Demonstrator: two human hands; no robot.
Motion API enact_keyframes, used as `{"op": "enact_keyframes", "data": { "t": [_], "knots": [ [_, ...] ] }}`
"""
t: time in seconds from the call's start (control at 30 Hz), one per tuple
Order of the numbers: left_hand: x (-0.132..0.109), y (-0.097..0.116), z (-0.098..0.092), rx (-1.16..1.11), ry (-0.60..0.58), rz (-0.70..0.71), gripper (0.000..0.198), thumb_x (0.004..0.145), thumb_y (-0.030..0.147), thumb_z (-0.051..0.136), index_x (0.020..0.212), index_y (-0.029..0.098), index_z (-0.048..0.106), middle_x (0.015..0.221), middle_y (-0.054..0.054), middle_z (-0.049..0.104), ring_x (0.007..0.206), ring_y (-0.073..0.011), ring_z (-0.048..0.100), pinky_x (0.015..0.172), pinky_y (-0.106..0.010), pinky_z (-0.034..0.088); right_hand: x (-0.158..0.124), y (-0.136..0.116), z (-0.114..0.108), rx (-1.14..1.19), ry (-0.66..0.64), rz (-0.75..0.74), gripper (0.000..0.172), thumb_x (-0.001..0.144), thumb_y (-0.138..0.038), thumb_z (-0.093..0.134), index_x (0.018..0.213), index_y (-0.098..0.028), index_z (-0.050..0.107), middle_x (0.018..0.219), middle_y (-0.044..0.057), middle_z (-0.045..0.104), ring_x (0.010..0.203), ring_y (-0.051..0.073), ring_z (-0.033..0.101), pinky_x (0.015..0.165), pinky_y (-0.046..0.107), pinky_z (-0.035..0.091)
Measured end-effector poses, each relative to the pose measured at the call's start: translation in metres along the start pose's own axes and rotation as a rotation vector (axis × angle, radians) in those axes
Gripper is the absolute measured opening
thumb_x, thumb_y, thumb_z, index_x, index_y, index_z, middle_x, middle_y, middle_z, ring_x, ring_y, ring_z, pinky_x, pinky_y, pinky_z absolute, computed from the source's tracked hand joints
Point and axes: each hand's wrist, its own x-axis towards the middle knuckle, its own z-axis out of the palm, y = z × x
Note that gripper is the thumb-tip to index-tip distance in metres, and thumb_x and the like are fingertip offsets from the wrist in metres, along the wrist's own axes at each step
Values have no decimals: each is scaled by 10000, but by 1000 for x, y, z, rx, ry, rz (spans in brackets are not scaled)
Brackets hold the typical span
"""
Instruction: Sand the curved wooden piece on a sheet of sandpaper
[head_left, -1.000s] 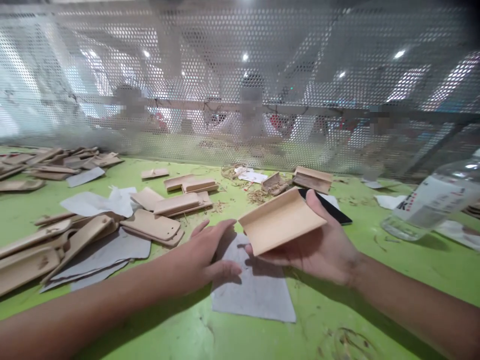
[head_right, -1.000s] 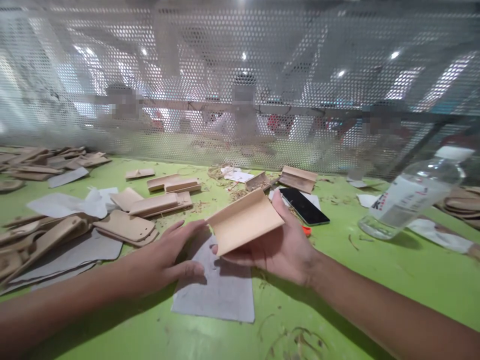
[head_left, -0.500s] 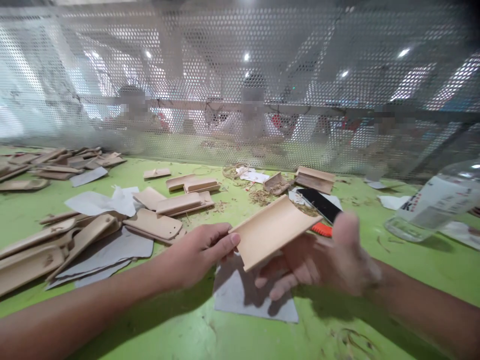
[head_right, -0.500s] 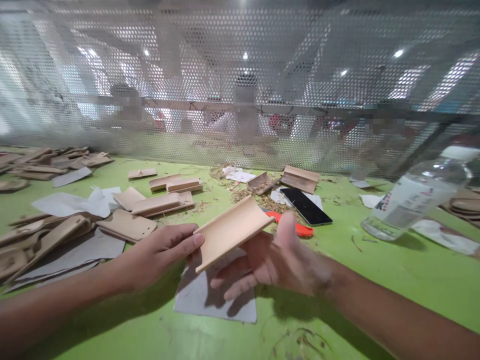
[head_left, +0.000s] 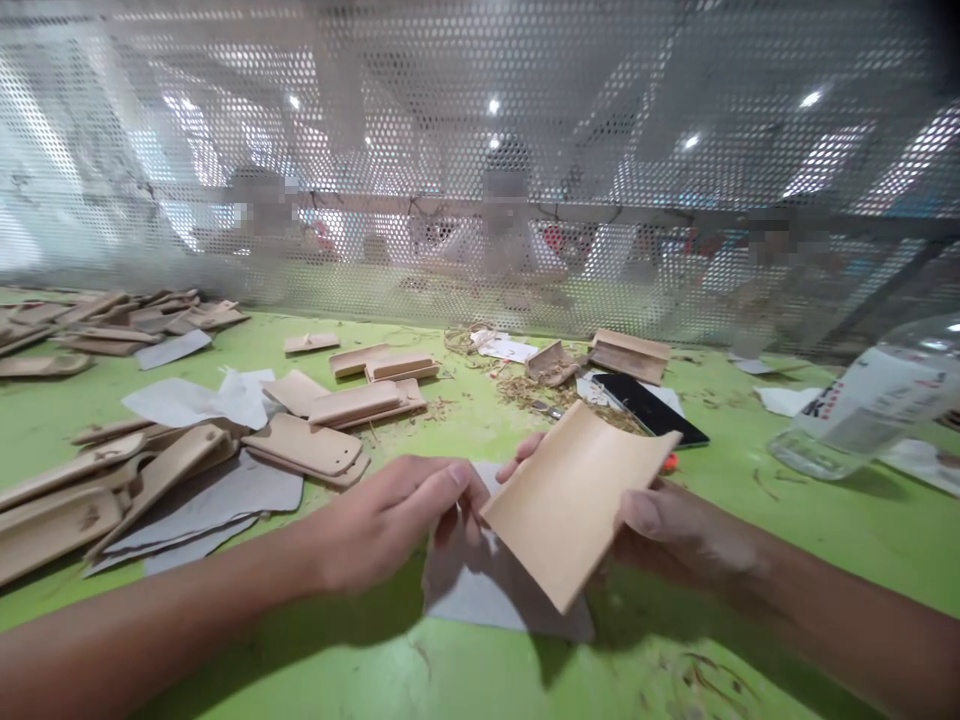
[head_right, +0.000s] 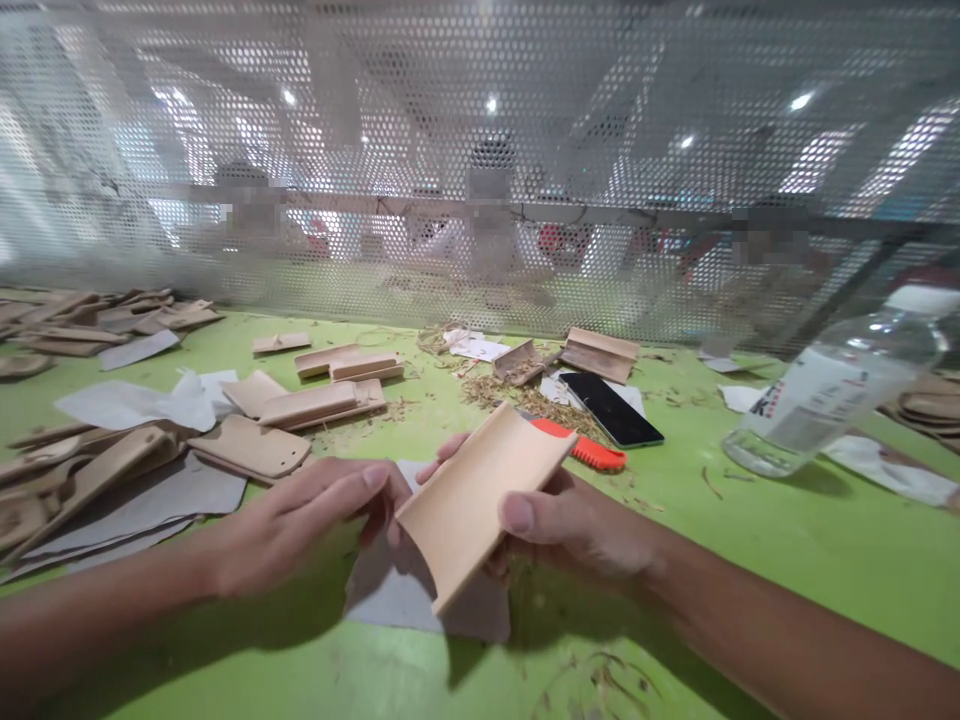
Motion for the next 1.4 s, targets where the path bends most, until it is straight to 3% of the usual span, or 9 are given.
{"op": "enact_keyframes", "data": {
  "t": [0.17, 0.27, 0.33, 0.43, 0.57, 0.77, 1.0, 1.27, 1.4],
  "knots": [
    [5, -13, -3, 198, 122, -38, 356, 1106, 411, 394, 1027, 209, 676, 944, -47, 697, 863, -219, 634, 772, -322, 483, -2, -1, 1, -8, 10, 3, 659, 772, -564, 861, 1329, -306, 622, 1409, 111, 656, 1220, 307, 661, 819, 355, 578],
    [5, -12, 0, 239, 88, -11, 345, 1110, 433, 402, 1128, 222, 674, 1061, -62, 719, 937, -237, 645, 804, -338, 483, -2, 0, 1, -14, 24, 12, 668, 755, -577, 876, 1315, -306, 634, 1412, 99, 653, 1152, 268, 686, 717, 272, 554],
    [4, -9, 2, 222, 44, -18, 408, 1118, 465, 365, 1077, 208, 680, 980, -53, 715, 861, -221, 644, 731, -317, 474, -1, 1, -1, -25, 50, 18, 707, 730, -583, 893, 1322, -307, 622, 1418, 101, 645, 1094, 258, 695, 697, 275, 550],
    [3, -4, 3, 265, 7, -39, 384, 1085, 480, 447, 976, 196, 682, 845, -19, 681, 741, -186, 610, 642, -286, 431, 1, 3, 0, -51, 42, 0, 703, 727, -529, 915, 1319, -301, 610, 1366, 100, 663, 1130, 277, 681, 818, 354, 568],
    [3, -4, 4, 335, 9, -44, 245, 1032, 376, 529, 939, 194, 666, 823, 1, 662, 710, -163, 590, 633, -275, 418, 2, 4, 6, -93, 88, -42, 618, 744, -434, 927, 1260, -295, 616, 1267, 83, 691, 1174, 297, 667, 956, 462, 548],
    [3, -6, 7, 349, 15, -32, 178, 989, 311, 533, 911, 194, 642, 796, 5, 643, 688, -159, 579, 620, -271, 417, 2, 5, 14, -72, 91, -58, 621, 754, -400, 923, 1270, -290, 597, 1237, 96, 709, 1163, 309, 682, 999, 536, 533],
    [2, -3, 6, 375, 1, -4, 174, 977, 258, 505, 973, 189, 664, 825, -1, 662, 696, -159, 584, 636, -272, 422, 4, 5, 16, -83, 74, -89, 563, 779, -386, 904, 1252, -282, 617, 1224, 85, 708, 1142, 274, 690, 952, 448, 562],
    [5, -4, 8, 443, -4, 24, 224, 975, 236, 455, 971, 178, 671, 846, -29, 675, 719, -177, 607, 652, -281, 431, 3, 8, 15, -97, 83, -59, 585, 775, -414, 903, 1262, -290, 604, 1231, 91, 711, 1115, 278, 695, 955, 468, 555],
    [5, -4, 8, 469, 1, 21, 219, 989, 320, 510, 960, 174, 671, 839, -36, 671, 717, -187, 602, 649, -285, 433, 3, 10, 11, -97, 111, -46, 599, 765, -414, 913, 1262, -294, 600, 1275, 95, 694, 1133, 282, 685, 950, 465, 555]
  ]
}}
